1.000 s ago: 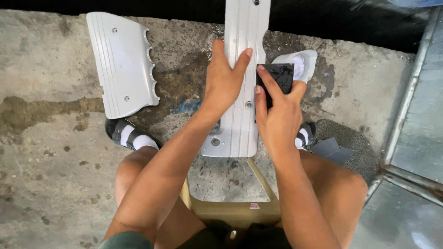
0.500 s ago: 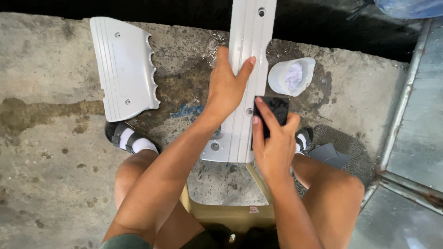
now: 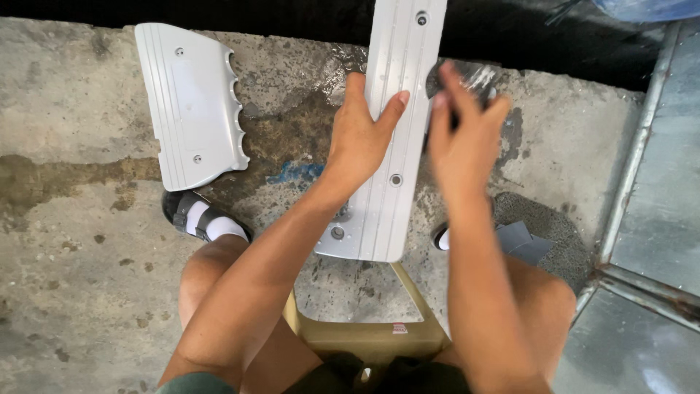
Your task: The person tears a sheet of sandpaper in half, then uses one piece to wet-sand a white plastic part. They repeatedly dip the sandpaper into a small container of water and rub the surface of the part, focusing on the grooves and edges.
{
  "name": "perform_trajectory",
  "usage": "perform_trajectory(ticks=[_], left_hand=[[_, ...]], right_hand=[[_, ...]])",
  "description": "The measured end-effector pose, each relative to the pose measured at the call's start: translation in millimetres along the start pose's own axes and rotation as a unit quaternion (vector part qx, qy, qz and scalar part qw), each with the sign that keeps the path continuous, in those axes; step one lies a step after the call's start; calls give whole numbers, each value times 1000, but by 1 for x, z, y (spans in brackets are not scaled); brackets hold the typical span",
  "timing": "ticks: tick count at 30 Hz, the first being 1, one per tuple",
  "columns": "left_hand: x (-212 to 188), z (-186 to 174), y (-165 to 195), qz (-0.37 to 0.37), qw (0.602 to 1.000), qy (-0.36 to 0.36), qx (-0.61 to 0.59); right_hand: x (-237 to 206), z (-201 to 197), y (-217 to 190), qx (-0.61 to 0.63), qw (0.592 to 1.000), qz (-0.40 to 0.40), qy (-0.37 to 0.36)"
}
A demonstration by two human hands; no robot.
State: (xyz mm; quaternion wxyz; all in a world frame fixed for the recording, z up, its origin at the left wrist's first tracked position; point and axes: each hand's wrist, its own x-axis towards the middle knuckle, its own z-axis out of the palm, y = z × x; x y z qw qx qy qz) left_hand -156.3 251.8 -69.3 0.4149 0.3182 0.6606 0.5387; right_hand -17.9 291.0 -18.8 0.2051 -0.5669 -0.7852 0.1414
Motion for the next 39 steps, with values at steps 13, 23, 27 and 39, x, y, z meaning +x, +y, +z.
perform_trajectory(ticks=[13,23,27,39], left_hand=[[1,2,-5,17,1000,0,6],[-1,1,1,26,999,-4,21],[-1,-7,11,3,1000,-4,-4],[-3,-13,22,-44,999,-28,-13]], right_hand=[[-9,3,7,53,995,77,33],[-9,2,3,100,993,51,35],[-48,4,27,267,962,62,13],[-107,-22,-20,92,993,53,-46]])
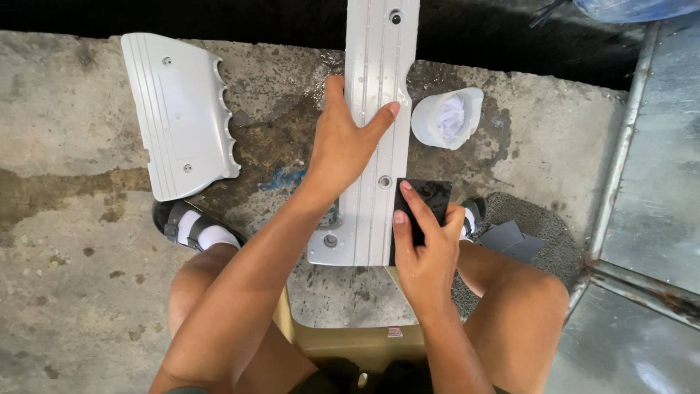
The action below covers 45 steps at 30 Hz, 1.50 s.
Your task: The person tears a sheet of sandpaper in half, then uses one piece to wet-sand a white plastic part. They repeatedly dip the sandpaper into a small container of water and rub the surface of the part, focusing on the grooves and edges.
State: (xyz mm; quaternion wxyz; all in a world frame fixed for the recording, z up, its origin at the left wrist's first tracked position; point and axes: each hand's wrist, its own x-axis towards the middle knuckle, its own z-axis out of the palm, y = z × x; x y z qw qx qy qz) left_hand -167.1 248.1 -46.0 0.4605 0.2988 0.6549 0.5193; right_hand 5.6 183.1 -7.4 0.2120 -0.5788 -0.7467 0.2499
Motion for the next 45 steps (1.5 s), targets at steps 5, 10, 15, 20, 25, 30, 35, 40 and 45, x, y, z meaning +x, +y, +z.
perform_trajectory(ticks=[5,10,15,20,25,30,35,40,45], left_hand=[[-1,6,-7,70,997,18,22],[5,6,-7,3,1000,26,-17],[4,12,-11,47,999,23,-13],[7,13,-17,44,998,30,-22],[8,10,-18,65,997,38,-7],[9,4,-14,10,999,30,-38],[6,4,-12,51,997,41,-34],[11,-2,-10,29,996,45,-66],[10,0,-9,16,998,43,-38]], right_hand=[[29,-3,-16,-31,999,13,7],[14,0,-2,-30,999,-29,11],[12,0,1,-46,999,-12,-3],[9,1,-1,-60,998,-13,-6],[4,-3,-5,-50,999,-2,-19],[2,-6,-13,-68,997,-25,-21],[2,-5,-14,-68,996,46,-31],[0,-4,-13,-74,997,-23,-19],[2,-5,-17,-67,997,23,-34]])
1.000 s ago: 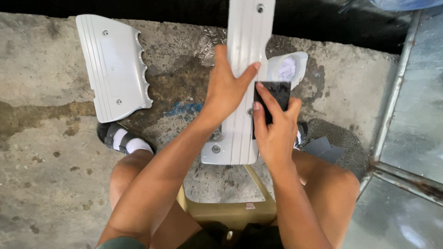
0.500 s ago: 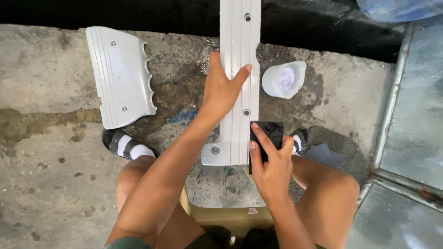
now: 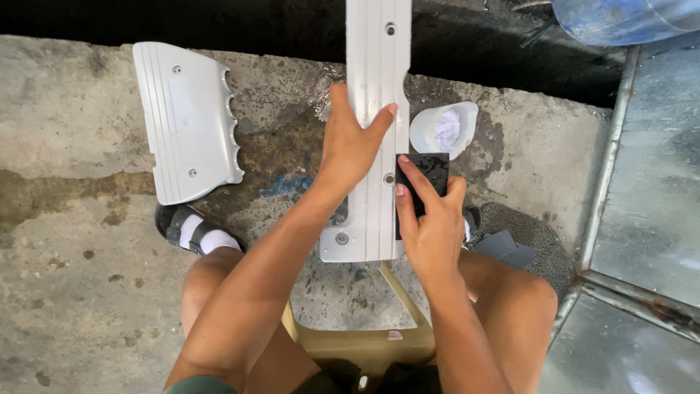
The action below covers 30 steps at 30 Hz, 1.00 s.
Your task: The person tears a sheet of sandpaper in half, then uses one piece to wet-sand a white plastic part. They repeatedly dip the sandpaper into a small container of water and rub the surface of the part, focusing on the grooves and edges.
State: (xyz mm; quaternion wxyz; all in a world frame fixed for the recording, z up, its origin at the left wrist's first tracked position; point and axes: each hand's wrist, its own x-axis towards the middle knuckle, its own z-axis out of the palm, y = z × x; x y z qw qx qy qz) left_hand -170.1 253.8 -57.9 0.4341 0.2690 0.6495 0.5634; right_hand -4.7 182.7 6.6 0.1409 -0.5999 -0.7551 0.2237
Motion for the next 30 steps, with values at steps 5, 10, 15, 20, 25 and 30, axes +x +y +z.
perform_trajectory(ticks=[5,10,15,20,25,30], left_hand=[[4,-1,-4,0,1000,7,-14],[2,4,-13,15,1000,-2,5],[6,2,-13,30,999,15,9],[4,-2,-5,22,1000,14,6],[3,-5,0,46,999,13,11],[3,-6,4,11,1000,8,-10]], right_hand=[[-3,-5,-7,-16,997,-69,32],[5,-6,-3,-11,999,-37,-7],[-1,-3,4,-40,999,-24,5],[-5,-3,3,-43,999,-6,-3],[-5,-4,1,-31,999,-21,-10],[-7,-2,2,-60,998,-16,-7]])
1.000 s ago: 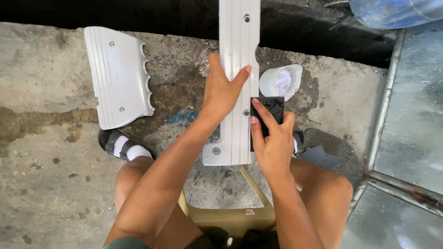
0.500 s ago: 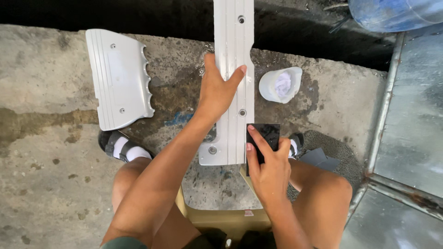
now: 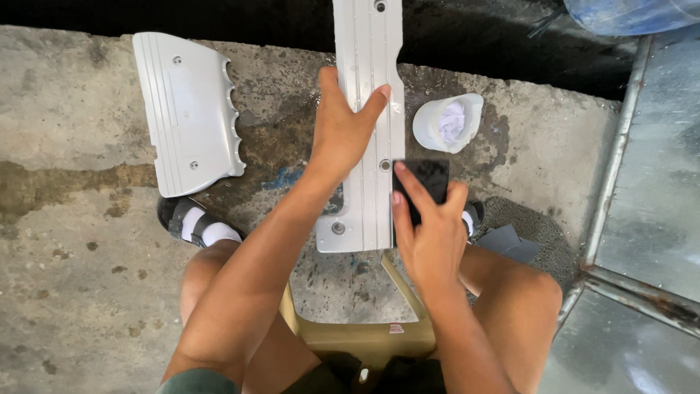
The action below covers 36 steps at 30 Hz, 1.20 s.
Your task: The person tears a sheet of sandpaper in half, then uses one piece to wet-sand a white plastic part. They repeatedly dip the sandpaper into a small container of water and rub the surface of the part, focusing on the grooves and edges.
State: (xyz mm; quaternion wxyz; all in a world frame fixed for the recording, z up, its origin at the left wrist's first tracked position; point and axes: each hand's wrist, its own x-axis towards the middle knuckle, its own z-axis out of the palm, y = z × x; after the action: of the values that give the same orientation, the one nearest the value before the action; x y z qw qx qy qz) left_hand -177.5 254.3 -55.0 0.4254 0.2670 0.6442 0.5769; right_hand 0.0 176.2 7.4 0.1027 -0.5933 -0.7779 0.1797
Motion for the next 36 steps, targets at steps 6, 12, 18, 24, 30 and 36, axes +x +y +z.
perform_trajectory(ticks=[6,12,18,24,30,36], left_hand=[[0,0,0,26,1000,0,8],[4,0,-6,-5,999,-6,-43],[5,-2,-5,19,1000,9,-20],[6,-2,-6,13,999,2,-30],[6,-2,-6,-14,999,-5,-30],[2,1,0,-16,1000,-7,-26]], right_hand=[[7,-4,-6,35,999,-19,12],[2,-4,-7,37,999,-26,7],[-6,2,3,58,998,-31,19],[-8,-2,4,54,998,-34,17],[-9,-2,3,79,997,-15,5],[-8,-4,2,58,998,-12,1]])
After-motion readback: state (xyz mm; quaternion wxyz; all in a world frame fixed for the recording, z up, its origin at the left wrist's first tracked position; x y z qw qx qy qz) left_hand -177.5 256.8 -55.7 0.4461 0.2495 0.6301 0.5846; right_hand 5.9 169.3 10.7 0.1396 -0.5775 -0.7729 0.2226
